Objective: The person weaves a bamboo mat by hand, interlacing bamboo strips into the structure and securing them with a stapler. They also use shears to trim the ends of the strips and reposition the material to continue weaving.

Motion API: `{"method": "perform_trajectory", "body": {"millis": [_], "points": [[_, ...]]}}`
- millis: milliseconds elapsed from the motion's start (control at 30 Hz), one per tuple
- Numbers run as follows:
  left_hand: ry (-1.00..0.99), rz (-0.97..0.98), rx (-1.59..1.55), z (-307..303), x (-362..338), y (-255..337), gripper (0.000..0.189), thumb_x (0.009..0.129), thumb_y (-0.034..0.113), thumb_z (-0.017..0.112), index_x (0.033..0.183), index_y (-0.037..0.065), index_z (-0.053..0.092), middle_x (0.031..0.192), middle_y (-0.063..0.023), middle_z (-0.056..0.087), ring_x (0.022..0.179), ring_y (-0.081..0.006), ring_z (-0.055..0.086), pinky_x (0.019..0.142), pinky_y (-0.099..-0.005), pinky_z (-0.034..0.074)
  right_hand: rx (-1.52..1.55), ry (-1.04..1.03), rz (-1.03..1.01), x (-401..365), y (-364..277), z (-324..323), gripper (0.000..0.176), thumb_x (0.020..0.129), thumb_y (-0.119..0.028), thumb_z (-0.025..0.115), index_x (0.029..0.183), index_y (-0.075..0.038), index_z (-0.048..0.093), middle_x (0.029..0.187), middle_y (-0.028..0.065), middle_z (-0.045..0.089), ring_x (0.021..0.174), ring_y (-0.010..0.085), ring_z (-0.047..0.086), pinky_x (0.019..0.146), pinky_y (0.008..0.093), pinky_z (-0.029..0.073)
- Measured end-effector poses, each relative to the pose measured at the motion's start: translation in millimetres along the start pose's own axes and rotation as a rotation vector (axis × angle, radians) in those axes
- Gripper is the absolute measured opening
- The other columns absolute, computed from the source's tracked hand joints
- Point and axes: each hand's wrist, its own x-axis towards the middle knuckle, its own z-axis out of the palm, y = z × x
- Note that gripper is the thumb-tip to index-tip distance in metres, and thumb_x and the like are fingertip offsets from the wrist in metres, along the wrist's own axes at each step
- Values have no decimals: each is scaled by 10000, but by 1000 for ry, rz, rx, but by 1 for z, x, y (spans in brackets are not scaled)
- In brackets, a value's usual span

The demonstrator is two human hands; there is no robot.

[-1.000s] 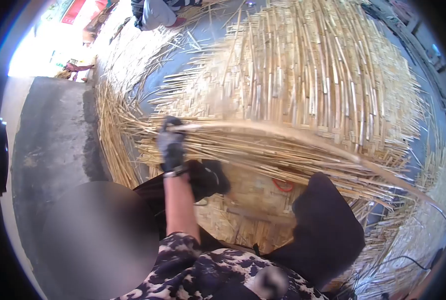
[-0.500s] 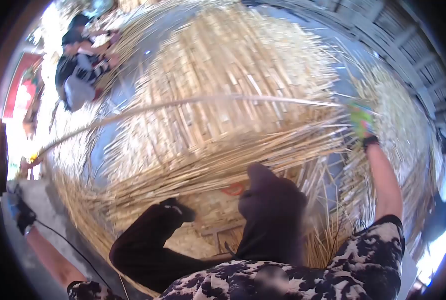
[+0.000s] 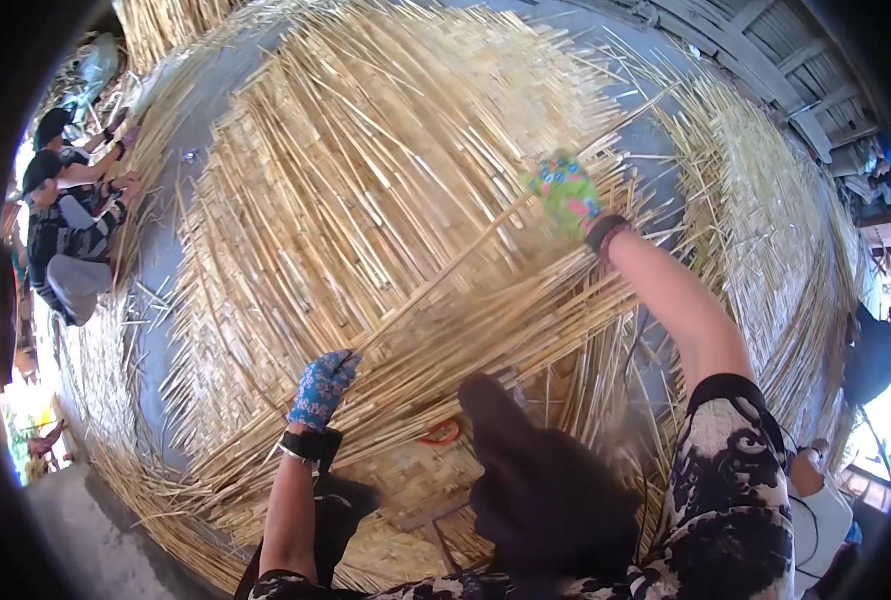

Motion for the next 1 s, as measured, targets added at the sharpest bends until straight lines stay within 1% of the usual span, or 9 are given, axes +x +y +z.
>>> {"method": "perform_trajectory", "body": {"millis": [67,233,333,433,500,667,800,900,1000], "points": [[92,79,109,11,12,-24,211,752,206,550,862,30,591,790,-151,581,730,-280,553,644,-324,432,-1452,-306,67,9,7,-21,282,774,-96,401,1038,-114,498,930,123,518,948,232,466,816,321,383],[-5,-101,-89,55,64,-27,236,734,226,562,837,16,601,648,-114,581,574,-188,553,555,-271,426,-904,-680,129,20,-9,81,284,680,-133,479,956,-128,548,874,139,557,817,314,516,760,400,403],[44,-44,-74,70,91,-16,233,722,233,569,831,30,610,649,-102,591,583,-231,558,563,-276,429,523,-436,403,-23,-2,181,266,781,-227,410,935,-58,546,820,128,550,773,240,524,728,359,398],[137,23,109,68,83,9,226,729,263,548,804,58,606,736,-146,582,708,-276,559,649,-344,424,-417,-759,125,5,-62,207,237,775,-221,428,910,-90,572,806,105,552,778,206,525,730,359,398],[740,378,333,70,71,15,134,684,140,601,798,69,611,654,-75,587,590,-267,546,571,-281,436,-465,-705,-255,4,-42,213,208,752,-239,477,880,-121,591,782,89,550,761,196,519,718,350,403],[378,-177,-688,103,22,-29,186,741,219,584,868,85,569,795,-49,583,736,-213,554,624,-305,441,16,-603,622,8,-31,201,195,691,-259,560,821,-125,612,760,71,572,683,222,542,633,338,426],[830,-395,-1746,90,19,-67,226,779,188,557,958,55,518,895,-54,550,781,-146,539,647,-267,468,-286,-636,180,-2,-24,195,198,679,-240,583,832,-117,612,739,68,574,652,201,549,615,321,430],[883,-437,-1653,76,17,-72,216,777,151,555,951,29,515,891,-65,547,805,-149,532,661,-278,491,10,-653,546,1,-30,191,227,671,-247,598,840,-96,604,811,88,581,739,202,544,655,320,417],[888,-467,-1624,79,14,-69,195,764,118,567,928,20,527,877,-69,556,789,-157,542,642,-256,495,-18,-776,272,-7,9,204,225,674,-262,604,809,-82,613,798,90,597,726,212,548,665,316,421]]}}
